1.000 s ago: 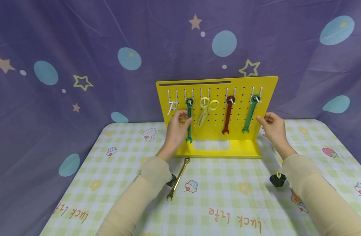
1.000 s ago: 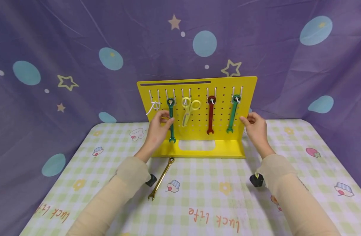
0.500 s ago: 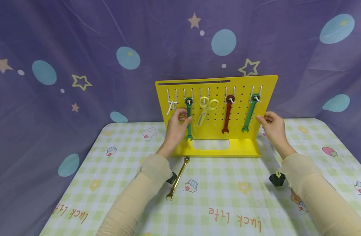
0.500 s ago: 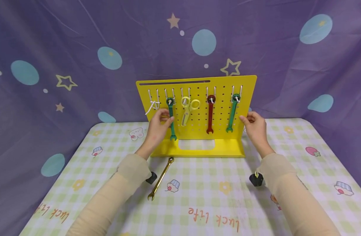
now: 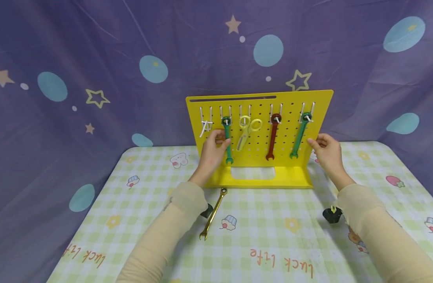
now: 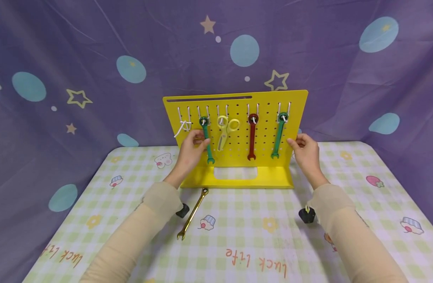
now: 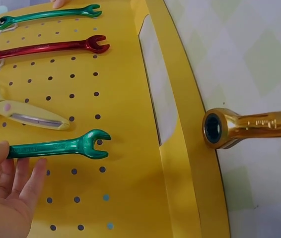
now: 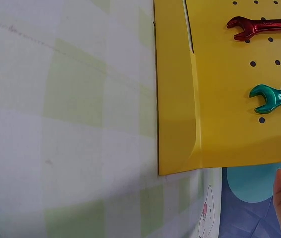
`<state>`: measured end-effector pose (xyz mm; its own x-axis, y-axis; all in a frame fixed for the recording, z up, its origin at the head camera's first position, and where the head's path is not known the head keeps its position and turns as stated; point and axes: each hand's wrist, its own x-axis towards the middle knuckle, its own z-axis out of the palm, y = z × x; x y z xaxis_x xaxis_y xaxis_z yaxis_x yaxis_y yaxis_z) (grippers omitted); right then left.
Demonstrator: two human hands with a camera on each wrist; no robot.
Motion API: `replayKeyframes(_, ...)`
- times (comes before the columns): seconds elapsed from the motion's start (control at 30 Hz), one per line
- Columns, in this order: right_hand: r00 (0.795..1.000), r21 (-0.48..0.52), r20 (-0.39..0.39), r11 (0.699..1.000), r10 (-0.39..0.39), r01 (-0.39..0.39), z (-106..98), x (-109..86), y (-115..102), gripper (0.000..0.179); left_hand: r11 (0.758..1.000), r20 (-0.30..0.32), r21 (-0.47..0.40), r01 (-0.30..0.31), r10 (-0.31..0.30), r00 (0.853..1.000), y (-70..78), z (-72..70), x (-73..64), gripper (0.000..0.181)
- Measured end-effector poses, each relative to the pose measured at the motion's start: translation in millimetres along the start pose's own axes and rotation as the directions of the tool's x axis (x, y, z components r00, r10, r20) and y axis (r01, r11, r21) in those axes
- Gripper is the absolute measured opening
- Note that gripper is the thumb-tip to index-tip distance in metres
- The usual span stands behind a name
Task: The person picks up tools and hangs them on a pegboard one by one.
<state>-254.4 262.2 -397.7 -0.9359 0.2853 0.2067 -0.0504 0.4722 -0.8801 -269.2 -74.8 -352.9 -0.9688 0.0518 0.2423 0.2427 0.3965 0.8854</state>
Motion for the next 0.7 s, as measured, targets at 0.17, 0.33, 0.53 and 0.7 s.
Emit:
replayKeyframes(0.17,1.000,-0.002,-0.001,1.000,-0.005,0.005,0,0.2,-1,0.048,1.000,0.015,0.006,0.025,-0.025,1.000,-2.3,-0.9,0.3,0.031)
replayKeyframes(0.33,1.000,-0.002,-0.007,1.000,-0.004,0.004,0,0.8,0,0.047,0.999,0.047,-0.008,0.049,-0.049,0.998,-9.8,-3.0,-4.5,0.029)
replayKeyframes(0.53,1.000,0.001,-0.014,1.000,-0.010,0.010,1,0.2,1,0.045,0.998,0.042,-0.007,0.064,-0.063,0.997,-20.7,-6.0,-19.1,0.027)
replayKeyframes(0.7,1.000,-0.004,-0.015,1.000,-0.012,0.012,0,-0.5,1,0.045,0.998,0.076,0.032,0.056,-0.059,0.995,-25.7,-9.9,-33.5,0.025)
